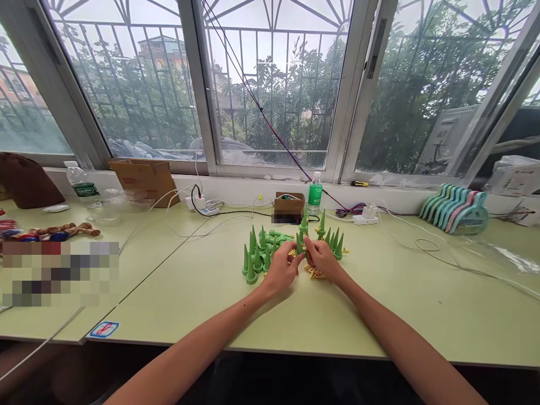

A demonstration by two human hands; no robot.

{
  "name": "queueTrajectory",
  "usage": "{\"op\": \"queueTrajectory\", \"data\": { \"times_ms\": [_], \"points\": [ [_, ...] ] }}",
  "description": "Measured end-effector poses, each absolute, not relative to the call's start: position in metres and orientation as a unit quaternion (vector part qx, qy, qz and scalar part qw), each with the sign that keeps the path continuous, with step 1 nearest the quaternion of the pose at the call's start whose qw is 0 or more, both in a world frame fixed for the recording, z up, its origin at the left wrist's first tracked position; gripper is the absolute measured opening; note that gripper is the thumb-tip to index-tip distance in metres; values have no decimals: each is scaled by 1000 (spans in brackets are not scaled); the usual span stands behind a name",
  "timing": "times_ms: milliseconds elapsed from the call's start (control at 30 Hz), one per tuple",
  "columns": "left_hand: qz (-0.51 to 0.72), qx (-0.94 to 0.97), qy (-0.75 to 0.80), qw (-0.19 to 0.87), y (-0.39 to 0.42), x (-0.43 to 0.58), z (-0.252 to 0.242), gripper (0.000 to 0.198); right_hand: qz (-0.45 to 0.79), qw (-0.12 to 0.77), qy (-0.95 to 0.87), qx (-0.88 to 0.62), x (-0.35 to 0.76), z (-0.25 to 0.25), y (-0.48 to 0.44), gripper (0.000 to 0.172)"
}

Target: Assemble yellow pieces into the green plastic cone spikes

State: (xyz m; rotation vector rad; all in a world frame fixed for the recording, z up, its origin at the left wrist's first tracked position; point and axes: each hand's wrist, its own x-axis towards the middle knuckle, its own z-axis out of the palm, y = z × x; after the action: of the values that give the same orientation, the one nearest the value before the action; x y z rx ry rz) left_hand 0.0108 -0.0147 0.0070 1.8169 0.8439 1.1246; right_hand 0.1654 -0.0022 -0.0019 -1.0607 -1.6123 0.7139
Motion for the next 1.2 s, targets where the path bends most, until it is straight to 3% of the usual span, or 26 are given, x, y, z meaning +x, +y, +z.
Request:
{"op": "queueTrajectory", "data": {
  "times_ms": [333, 567, 667, 1200],
  "points": [
    [483, 675, 353, 431, -8, 9, 4, 35, 291, 562, -646, -427, 165, -1, -3, 55],
    [425, 590, 336, 599, -5, 8, 6, 53, 299, 537, -669, -418, 166, 1, -6, 54],
    [408, 573, 338, 625, -9, 8, 11, 54, 302, 513, -692, -409, 166, 0, -5, 53],
    [410, 634, 334, 564, -10, 7, 8, 45, 276, 507, -707, -408, 166, 5, -9, 54]
  ]
}}
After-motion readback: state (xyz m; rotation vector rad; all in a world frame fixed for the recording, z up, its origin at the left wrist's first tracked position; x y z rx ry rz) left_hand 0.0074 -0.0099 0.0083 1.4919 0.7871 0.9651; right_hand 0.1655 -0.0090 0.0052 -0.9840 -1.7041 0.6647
